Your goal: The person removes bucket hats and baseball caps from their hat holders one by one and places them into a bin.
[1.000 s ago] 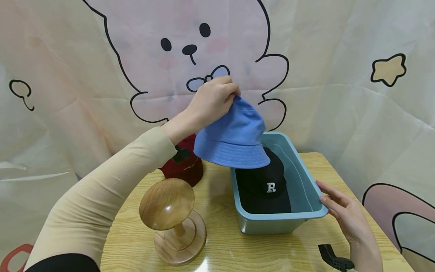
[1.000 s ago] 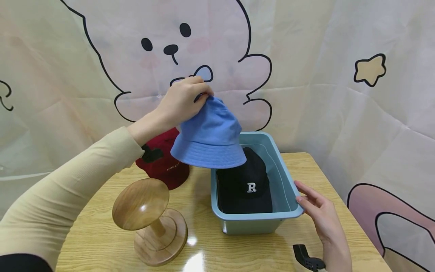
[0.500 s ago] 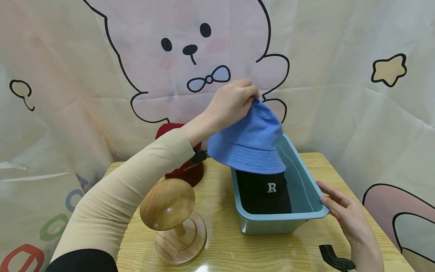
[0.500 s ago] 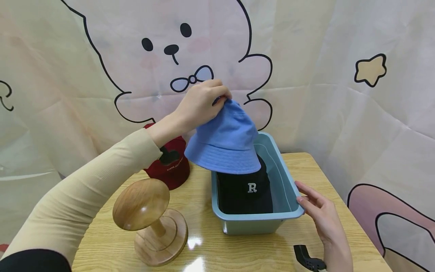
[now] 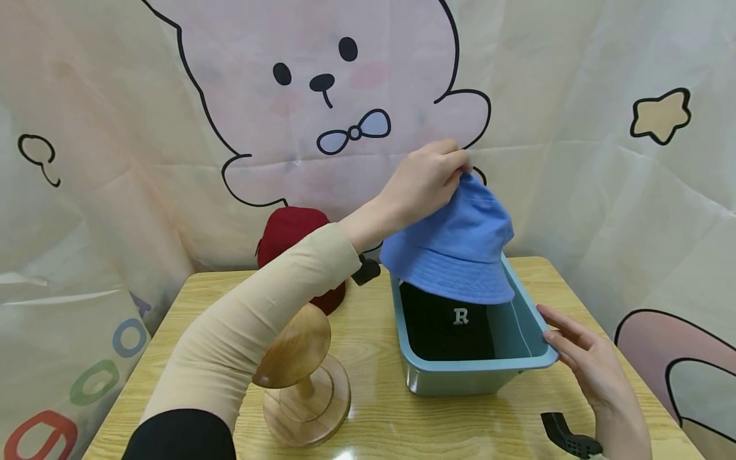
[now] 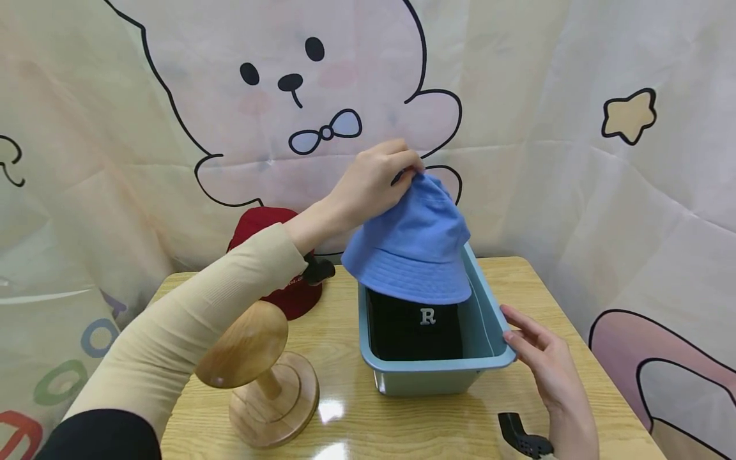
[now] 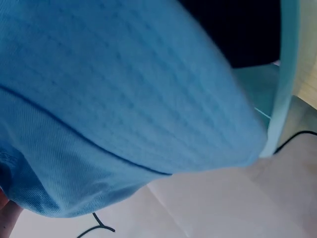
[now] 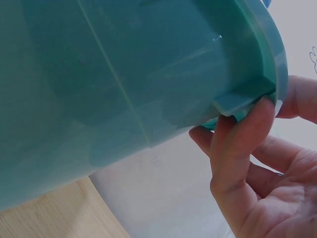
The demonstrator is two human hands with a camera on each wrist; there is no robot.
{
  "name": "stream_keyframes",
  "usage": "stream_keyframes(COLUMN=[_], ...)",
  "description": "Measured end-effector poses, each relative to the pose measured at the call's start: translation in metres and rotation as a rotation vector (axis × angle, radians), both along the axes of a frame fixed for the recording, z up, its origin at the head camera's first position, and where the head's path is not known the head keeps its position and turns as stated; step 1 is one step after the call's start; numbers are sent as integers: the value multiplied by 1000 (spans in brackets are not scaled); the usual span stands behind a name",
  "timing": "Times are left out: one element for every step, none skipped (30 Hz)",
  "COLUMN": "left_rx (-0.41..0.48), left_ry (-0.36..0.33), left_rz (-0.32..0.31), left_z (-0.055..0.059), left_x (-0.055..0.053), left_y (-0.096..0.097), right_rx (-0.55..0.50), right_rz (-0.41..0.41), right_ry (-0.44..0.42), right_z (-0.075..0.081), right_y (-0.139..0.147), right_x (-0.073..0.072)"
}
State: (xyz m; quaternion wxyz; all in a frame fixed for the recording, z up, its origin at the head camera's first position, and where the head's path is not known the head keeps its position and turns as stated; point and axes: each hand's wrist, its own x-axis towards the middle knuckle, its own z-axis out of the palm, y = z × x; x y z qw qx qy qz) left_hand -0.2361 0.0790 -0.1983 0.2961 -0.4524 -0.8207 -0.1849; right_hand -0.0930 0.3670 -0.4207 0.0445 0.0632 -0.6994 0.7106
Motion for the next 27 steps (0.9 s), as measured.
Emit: stream_keyframes(left_rx=[1,0,-1,-2,-1,1,2,-1,-3,-6,-9,-14,-21,-26,-25,-26,-25,-22,-21,-16,-14,-14,-12,-12,-12,-12,-14], left_ry=[-2,-5,-6,-9,-12,-14,-16,-23,-29,-34,-41,-49,-54,-56,-54,-51,-48,-44,-40,-37,-35,-36,-36,-38,-41,-40,-42], left_rz=[-8,-15,-22,-29,-34,-39,-44,-48,-52,-55,-56,-57,-57,-62,-69,-73,-81,-92,-105,-120,-128,-134,-143,-149,-155,-162,-168], left_z=[-1,-2,-4,-5,-7,-8,-10,-12,-14,-16,-18,-20,-23,-25,-28,-30,-32,-34,-36,-38,-40,-41,-42,-43,-45,-46,-47], left_x=[0,0,0,0,0,0,-1,-1,-2,-2,-3,-3,-3,-4,-4,-5,-5,-6,-7,-7,-8,-8,-9,-10,-10,-11,-11], left_y=[3,5,8,10,12,15,17,18,20,22,23,24,24,25,25,26,27,28,29,31,32,33,33,34,33,33,32], right_rx=[1,3,2,6,11,14,18,22,25,25,27,27,29,29,28,29,34,37,39,40,42,44,46,46,45,46,47], right_rz=[1,1,2,5,8,11,12,12,11,10,7,2,-3,-7,-11,-13,-18,-21,-22,-24,-27,-29,-31,-33,-36,-39,-43], right_ry=[2,4,5,6,6,7,9,10,11,7,5,0,-3,-6,-10,-14,-15,-17,-14,-13,-12,-12,-12,-11,-11,-13,-16], right_z=[0,1,1,1,1,1,1,2,2,2,2,2,1,1,0,-1,-1,-1,-1,-1,-1,0,0,1,1,2,2], right_y=[0,0,1,1,1,1,1,1,1,1,0,-1,-2,-3,-4,-5,-6,-6,-5,-5,-4,-4,-3,-3,-2,-2,-2], right_x=[0,0,1,1,1,1,1,1,1,0,0,0,-1,-1,-1,-1,-1,-1,0,0,1,1,1,2,2,2,3])
